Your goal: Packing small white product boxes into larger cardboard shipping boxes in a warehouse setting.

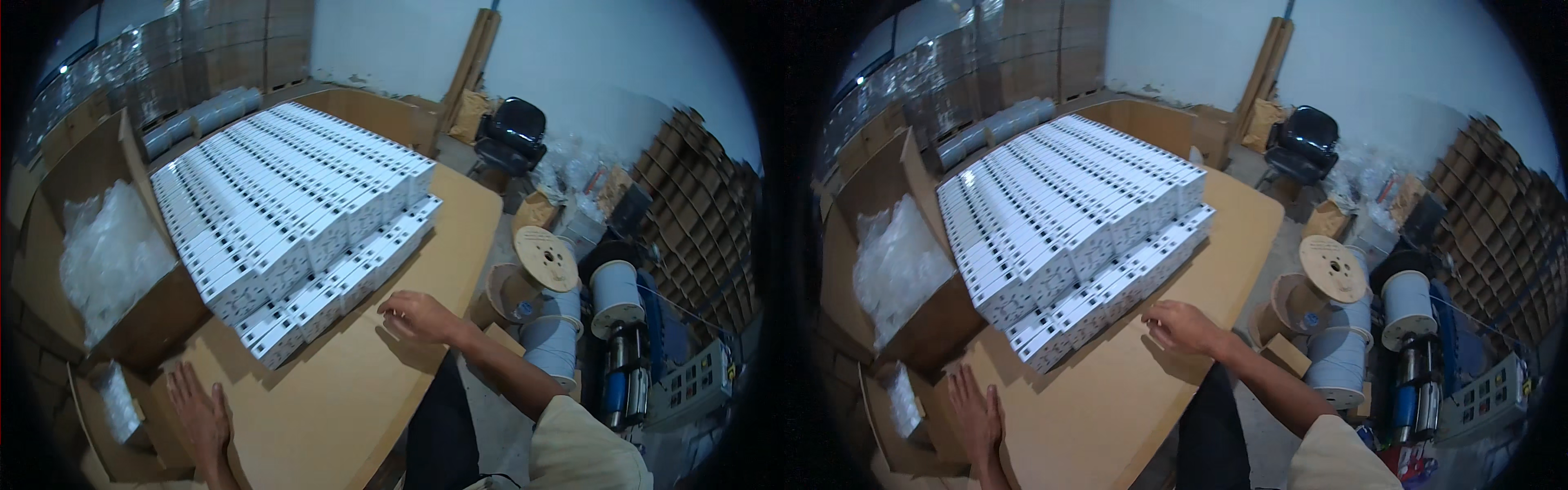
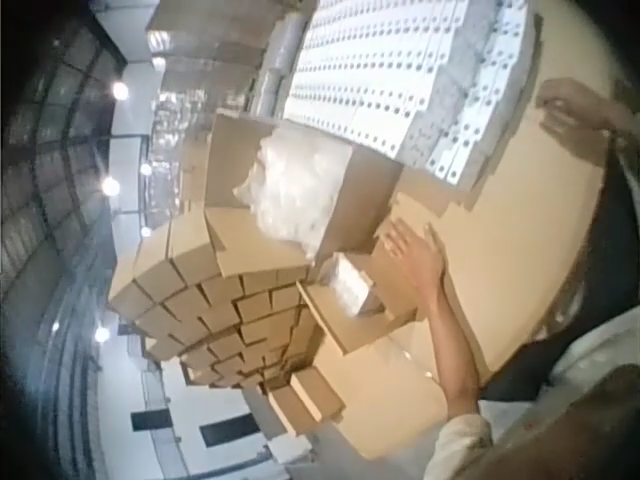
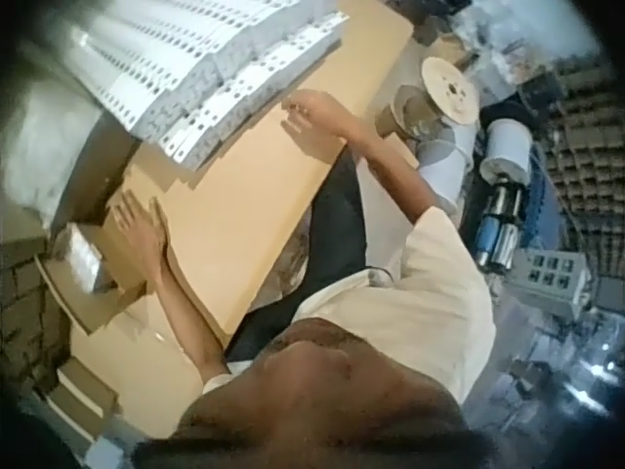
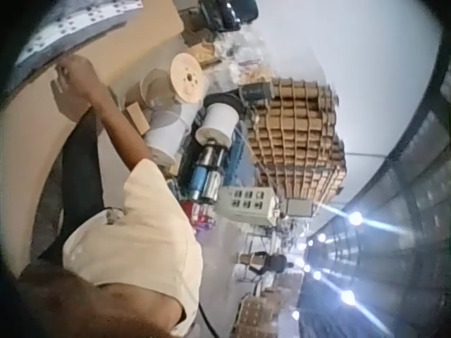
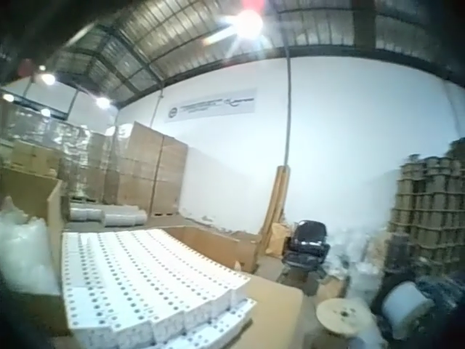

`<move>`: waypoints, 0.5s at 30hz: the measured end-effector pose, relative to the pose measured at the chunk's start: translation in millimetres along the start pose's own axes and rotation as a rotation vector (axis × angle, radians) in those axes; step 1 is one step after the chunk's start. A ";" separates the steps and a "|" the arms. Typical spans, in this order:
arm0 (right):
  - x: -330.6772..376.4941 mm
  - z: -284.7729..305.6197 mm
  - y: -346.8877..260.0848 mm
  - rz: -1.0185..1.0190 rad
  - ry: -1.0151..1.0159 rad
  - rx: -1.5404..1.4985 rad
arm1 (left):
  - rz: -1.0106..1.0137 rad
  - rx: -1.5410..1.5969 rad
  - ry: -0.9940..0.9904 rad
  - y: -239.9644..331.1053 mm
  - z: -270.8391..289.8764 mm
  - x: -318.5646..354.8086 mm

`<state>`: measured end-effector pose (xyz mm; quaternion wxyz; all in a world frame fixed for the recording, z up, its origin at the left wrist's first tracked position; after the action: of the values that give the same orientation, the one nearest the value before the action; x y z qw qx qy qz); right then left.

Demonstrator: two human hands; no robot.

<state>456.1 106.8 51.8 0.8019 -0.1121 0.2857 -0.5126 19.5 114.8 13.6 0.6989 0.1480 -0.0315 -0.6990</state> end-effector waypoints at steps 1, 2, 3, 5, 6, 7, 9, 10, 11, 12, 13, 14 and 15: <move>3.7 14.7 19.9 -0.082 0.049 0.011 | 0.025 -0.014 -0.018 1.2 -0.4 0.9; 4.6 30.6 34.8 -0.090 0.133 0.040 | 0.001 -0.005 -0.021 5.3 -0.5 1.9; 4.0 42.9 48.2 -0.105 0.147 0.055 | 0.014 -0.025 -0.006 5.7 1.6 2.4; 3.8 69.9 80.7 -0.215 0.252 0.115 | 0.005 -0.044 0.010 12.1 4.9 1.6; -0.6 76.4 92.6 -0.225 0.266 0.119 | 0.025 -0.081 -0.028 11.8 5.3 2.3; -3.3 87.7 104.1 -0.254 0.333 0.166 | 0.042 -0.118 -0.065 12.0 5.5 2.6; -8.5 101.6 121.7 -0.290 0.410 0.217 | -0.032 -0.204 -0.047 16.5 12.3 2.4; -11.1 108.4 126.6 -0.288 0.465 0.293 | -0.088 -0.291 -0.031 21.1 15.8 1.1; -13.2 114.7 130.8 -0.287 0.519 0.369 | -0.100 -0.289 -0.027 24.2 18.3 -0.7; -17.5 115.5 138.8 -0.289 0.523 0.370 | -0.091 -0.283 -0.040 26.8 20.9 0.4; -21.2 116.1 147.7 -0.311 0.518 0.387 | -0.083 -0.277 -0.054 29.1 20.9 0.8; -22.5 117.6 156.4 -0.333 0.513 0.405 | -0.087 -0.276 -0.054 29.6 18.7 0.4; -24.7 117.4 161.3 -0.334 0.515 0.401 | -0.093 -0.288 -0.040 26.6 18.1 0.3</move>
<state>638.0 187.9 79.3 0.6148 0.1349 0.3497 -0.6939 40.7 111.0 37.5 0.6791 0.0336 0.0618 -0.7307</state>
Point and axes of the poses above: each hand's wrist, its own x-axis away from the middle knuckle, its own z-axis out of the back of the hand, y = z × x, the point moved 7 cm from there along -x, towards the middle knuckle, and after that the axes turned 2 degrees about y, right-handed, at the moved point
